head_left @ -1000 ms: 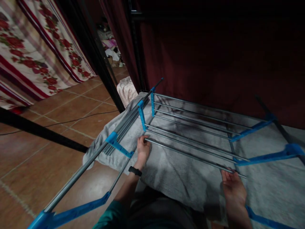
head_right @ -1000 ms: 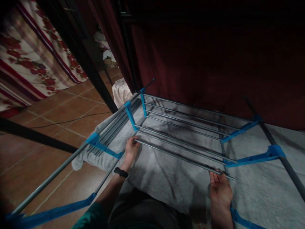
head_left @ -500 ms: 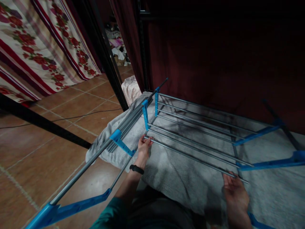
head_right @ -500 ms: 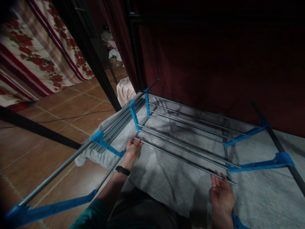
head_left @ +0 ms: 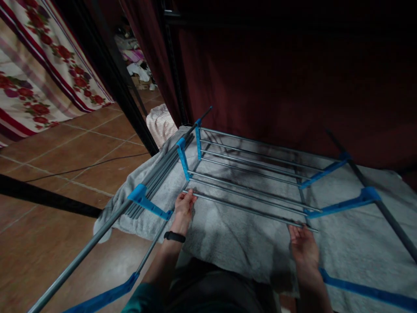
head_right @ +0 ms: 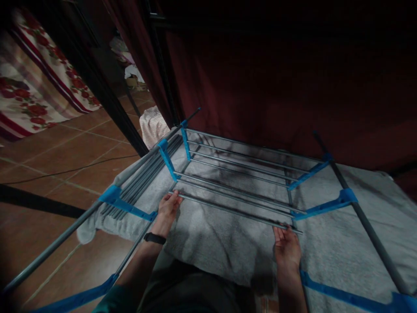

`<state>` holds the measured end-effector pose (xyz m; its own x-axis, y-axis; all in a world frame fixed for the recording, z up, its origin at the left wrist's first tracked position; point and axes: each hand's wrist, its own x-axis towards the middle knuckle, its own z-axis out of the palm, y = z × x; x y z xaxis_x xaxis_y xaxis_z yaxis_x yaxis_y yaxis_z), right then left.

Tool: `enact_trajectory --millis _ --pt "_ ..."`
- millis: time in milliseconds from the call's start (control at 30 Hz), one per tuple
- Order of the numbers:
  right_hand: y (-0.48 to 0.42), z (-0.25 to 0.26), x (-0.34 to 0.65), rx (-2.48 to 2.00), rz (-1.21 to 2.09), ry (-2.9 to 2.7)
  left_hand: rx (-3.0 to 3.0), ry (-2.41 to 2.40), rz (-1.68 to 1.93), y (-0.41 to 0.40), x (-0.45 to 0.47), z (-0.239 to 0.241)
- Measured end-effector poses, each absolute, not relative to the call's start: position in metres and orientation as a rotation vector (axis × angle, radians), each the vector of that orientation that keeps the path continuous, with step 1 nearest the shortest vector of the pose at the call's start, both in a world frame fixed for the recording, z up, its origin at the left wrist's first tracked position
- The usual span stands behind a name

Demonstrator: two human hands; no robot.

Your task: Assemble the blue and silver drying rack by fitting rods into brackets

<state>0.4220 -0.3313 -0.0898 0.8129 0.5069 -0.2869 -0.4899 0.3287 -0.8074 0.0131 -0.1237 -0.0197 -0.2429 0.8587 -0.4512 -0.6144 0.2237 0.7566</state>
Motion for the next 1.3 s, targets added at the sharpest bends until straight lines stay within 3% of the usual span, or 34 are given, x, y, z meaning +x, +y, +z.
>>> enact_trajectory --millis 433,1300 --pt "-0.322 -0.074 0.406 -1.059 0.624 0.018 0.275 1.109 1.224 -0.125 0.024 -0.011" --pt "-0.322 -0.074 0.401 -1.115 0.618 -0.026 0.293 1.152 1.178 -0.13 0.034 -0.015"
